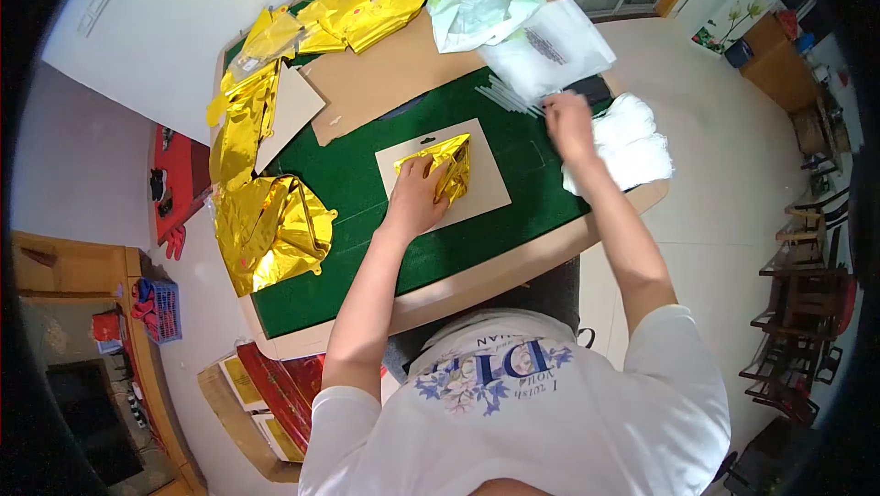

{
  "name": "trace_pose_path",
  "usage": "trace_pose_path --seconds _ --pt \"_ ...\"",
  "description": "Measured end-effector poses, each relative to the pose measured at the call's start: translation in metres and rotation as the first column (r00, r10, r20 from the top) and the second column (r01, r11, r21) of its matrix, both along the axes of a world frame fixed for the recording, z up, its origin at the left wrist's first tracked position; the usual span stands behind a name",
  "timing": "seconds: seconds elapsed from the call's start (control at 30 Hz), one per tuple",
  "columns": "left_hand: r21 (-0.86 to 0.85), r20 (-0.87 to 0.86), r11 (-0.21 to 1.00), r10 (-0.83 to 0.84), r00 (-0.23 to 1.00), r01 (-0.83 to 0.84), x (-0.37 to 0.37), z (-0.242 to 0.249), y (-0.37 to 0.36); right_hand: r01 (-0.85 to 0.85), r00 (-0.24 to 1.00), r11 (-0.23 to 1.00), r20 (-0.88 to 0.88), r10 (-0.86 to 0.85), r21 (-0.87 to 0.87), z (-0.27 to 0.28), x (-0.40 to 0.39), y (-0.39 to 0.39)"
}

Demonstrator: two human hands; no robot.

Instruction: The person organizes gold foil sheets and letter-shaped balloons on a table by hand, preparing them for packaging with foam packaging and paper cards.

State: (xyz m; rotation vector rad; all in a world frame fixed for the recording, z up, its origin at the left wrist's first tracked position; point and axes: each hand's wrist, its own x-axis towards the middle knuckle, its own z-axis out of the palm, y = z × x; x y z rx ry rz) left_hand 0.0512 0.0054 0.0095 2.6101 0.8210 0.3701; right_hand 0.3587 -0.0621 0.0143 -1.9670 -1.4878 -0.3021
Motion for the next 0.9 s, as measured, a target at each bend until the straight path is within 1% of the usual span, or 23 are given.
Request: trace_pose_path --seconds 0.03,0.07,0.1,0.17,0.2,0.27,0.3,0.37,0.43,0.5,0.57,0.6,0.67,0.7,0.77,0.9 --pt "0.009 0.000 1.000 0.000 1.000 0.000 0.000 0.001 0.000 0.163 0.985 0.982 0.072 -0.157 -0.096 0.001 0.023 0.003" --pt "0.018 0.002 1.000 0.001 1.000 -0.001 0.001 0.002 0.000 0.222 0.975 0.961 0.036 -0.219 -0.163 -0.007 0.045 0.006" --pt "0.020 0.004 1.000 0.000 1.000 0.000 0.001 0.002 0.000 0.268 0.963 0.939 0.101 -0.252 -0.216 0.000 0.047 0.001" --pt "0.014 -0.001 1.000 0.003 1.000 -0.003 0.001 0.003 -0.001 0.308 0.951 0.879 0.117 -0.285 -0.364 -0.015 0.057 0.003" --pt "0.013 -0.002 1.000 0.004 1.000 -0.004 0.001 0.003 -0.001 0.306 0.952 0.879 0.116 -0.283 -0.365 -0.012 0.054 0.002" --pt "0.004 -0.004 1.000 0.001 1.000 -0.001 0.000 0.003 0.000 0.234 0.972 0.949 0.080 -0.221 -0.211 -0.009 0.045 -0.001" --pt "0.000 -0.007 1.000 0.006 1.000 -0.006 0.000 0.001 0.001 0.228 0.973 0.950 0.078 -0.216 -0.215 -0.004 0.035 -0.003" --pt "0.002 -0.025 1.000 0.006 1.000 -0.006 -0.001 -0.002 0.002 0.074 0.982 0.997 -0.172 -0.079 -0.031 0.004 0.002 -0.008" --pt "-0.003 -0.022 1.000 0.004 1.000 -0.004 0.000 0.002 0.000 -0.050 0.904 0.997 -0.426 0.023 -0.053 0.000 -0.048 -0.021" --pt "-0.007 -0.018 1.000 0.004 1.000 -0.004 0.001 0.003 0.000 -0.173 0.867 0.973 -0.493 0.076 -0.155 -0.015 -0.091 -0.034" --pt "-0.003 0.004 1.000 0.011 1.000 -0.011 0.000 0.002 0.000 -0.225 0.849 0.935 -0.526 0.051 -0.273 -0.026 -0.116 -0.034" --pt "-0.005 0.001 1.000 0.010 1.000 -0.010 0.000 0.003 -0.001 -0.225 0.847 0.935 -0.529 0.049 -0.274 -0.029 -0.125 -0.029" --pt "0.019 0.009 1.000 0.010 1.000 -0.011 0.001 0.005 -0.001 -0.162 0.896 0.968 -0.439 0.063 -0.192 -0.034 -0.137 -0.020" --pt "0.021 0.009 1.000 0.008 1.000 -0.008 0.001 0.005 -0.001 -0.160 0.897 0.969 -0.439 0.062 -0.190 -0.035 -0.142 -0.016" --pt "0.003 0.009 1.000 -0.001 1.000 0.001 0.002 0.006 0.000 -0.109 0.953 0.981 -0.297 0.057 -0.161 -0.035 -0.148 -0.008" --pt "0.015 0.021 1.000 -0.006 1.000 0.006 0.001 0.004 0.000 -0.155 0.938 0.968 -0.336 0.081 -0.198 -0.037 -0.154 -0.008"
